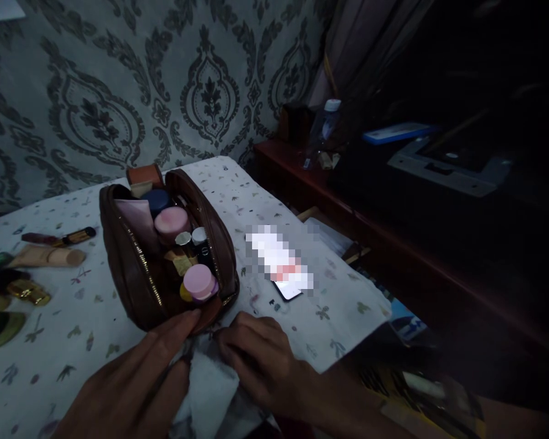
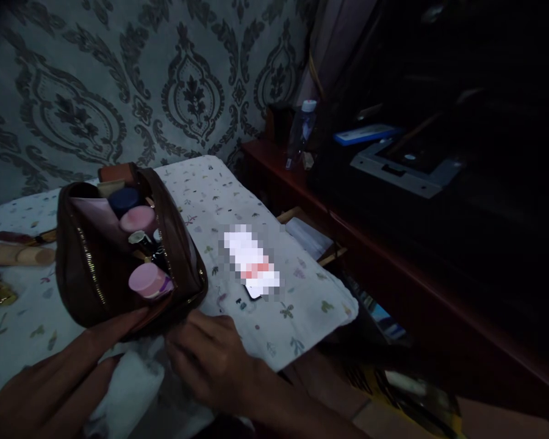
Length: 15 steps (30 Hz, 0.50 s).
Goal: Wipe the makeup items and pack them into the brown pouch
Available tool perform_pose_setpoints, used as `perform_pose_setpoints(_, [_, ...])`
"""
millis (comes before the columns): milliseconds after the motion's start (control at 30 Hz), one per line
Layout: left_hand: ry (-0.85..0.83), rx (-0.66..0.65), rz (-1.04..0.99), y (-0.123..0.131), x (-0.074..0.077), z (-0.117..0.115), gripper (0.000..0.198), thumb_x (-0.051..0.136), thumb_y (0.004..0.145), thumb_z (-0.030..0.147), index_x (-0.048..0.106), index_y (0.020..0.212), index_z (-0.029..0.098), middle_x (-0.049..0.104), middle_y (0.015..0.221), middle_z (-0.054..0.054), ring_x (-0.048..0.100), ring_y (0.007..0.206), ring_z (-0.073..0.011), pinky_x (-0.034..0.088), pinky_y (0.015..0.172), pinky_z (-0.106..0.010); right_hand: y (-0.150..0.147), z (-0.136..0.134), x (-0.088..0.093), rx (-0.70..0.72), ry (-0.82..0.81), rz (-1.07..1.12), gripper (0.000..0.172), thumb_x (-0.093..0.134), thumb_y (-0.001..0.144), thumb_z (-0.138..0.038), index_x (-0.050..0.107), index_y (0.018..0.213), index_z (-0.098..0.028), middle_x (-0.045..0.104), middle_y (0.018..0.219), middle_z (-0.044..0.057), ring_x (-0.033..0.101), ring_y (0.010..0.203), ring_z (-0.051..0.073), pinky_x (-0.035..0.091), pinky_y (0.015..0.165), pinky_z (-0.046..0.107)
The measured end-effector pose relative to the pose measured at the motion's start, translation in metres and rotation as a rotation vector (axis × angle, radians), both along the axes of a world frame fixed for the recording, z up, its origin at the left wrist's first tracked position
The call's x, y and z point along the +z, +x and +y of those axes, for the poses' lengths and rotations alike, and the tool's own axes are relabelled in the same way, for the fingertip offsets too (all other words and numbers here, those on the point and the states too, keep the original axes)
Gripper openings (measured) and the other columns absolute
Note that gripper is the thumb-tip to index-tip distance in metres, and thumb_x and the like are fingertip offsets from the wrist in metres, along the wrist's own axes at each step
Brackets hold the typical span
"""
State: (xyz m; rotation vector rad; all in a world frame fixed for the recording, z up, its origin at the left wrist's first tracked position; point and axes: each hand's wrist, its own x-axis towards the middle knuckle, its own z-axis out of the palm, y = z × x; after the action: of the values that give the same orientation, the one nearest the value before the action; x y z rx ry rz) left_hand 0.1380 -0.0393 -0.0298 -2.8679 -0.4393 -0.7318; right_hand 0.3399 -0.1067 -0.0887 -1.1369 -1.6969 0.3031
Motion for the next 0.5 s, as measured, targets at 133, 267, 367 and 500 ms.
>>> perform_pose_setpoints(133, [-0.02, -0.029, -0.058, -0.001, -0.005, 0.002, 0.03, 0.039, 0.078, 0.004, 0.057, 0.096, 0.021, 0.062, 0.138, -0.008, 0.065, 0.119, -0.0183, 0.057, 0.095, -0.025, 0.0, 0.0, -0.002, -0.003, -0.012, -0.017, 0.015, 0.049, 0.095, -0.014, 0.062, 0.088, -0.015, 0.059, 0.07, 0.001, 0.054, 0.062, 0.011, 0.043, 0.057, 0.025])
perform_pose_setpoints(267, [0.006, -0.042, -0.013, -0.006, -0.008, 0.004, 0.029, 0.041, 0.081, 0.001, 0.059, 0.096, 0.018, 0.055, 0.145, -0.01, 0.057, 0.129, -0.0192, 0.054, 0.1, -0.026, 0.0, 0.0, -0.002, -0.003, -0.007, -0.014, 0.015, 0.049, 0.095, -0.014, 0.062, 0.088, -0.014, 0.059, 0.07, 0.0, 0.052, 0.06, 0.011, 0.042, 0.057, 0.025])
perform_pose_setpoints(367, [-0.003, -0.063, 0.007, -0.01, -0.009, 0.006, 0.032, 0.04, 0.086, 0.006, 0.061, 0.107, 0.017, 0.055, 0.145, -0.011, 0.056, 0.13, -0.021, 0.057, 0.096, -0.027, 0.001, 0.0, -0.001, 0.021, -0.029, -0.029, 0.015, 0.048, 0.095, -0.014, 0.062, 0.088, -0.015, 0.059, 0.069, 0.0, 0.054, 0.061, 0.011, 0.043, 0.058, 0.025])
perform_pose_setpoints(500, [-0.055, -0.036, 0.038, -0.009, -0.008, 0.005, 0.049, 0.039, 0.092, 0.014, 0.048, 0.141, 0.017, 0.058, 0.142, -0.009, 0.064, 0.121, -0.0196, 0.06, 0.088, -0.021, 0.003, -0.001, -0.001, 0.022, -0.03, -0.044, 0.014, 0.049, 0.095, -0.015, 0.061, 0.089, -0.016, 0.06, 0.069, 0.001, 0.056, 0.062, 0.011, 0.044, 0.059, 0.025])
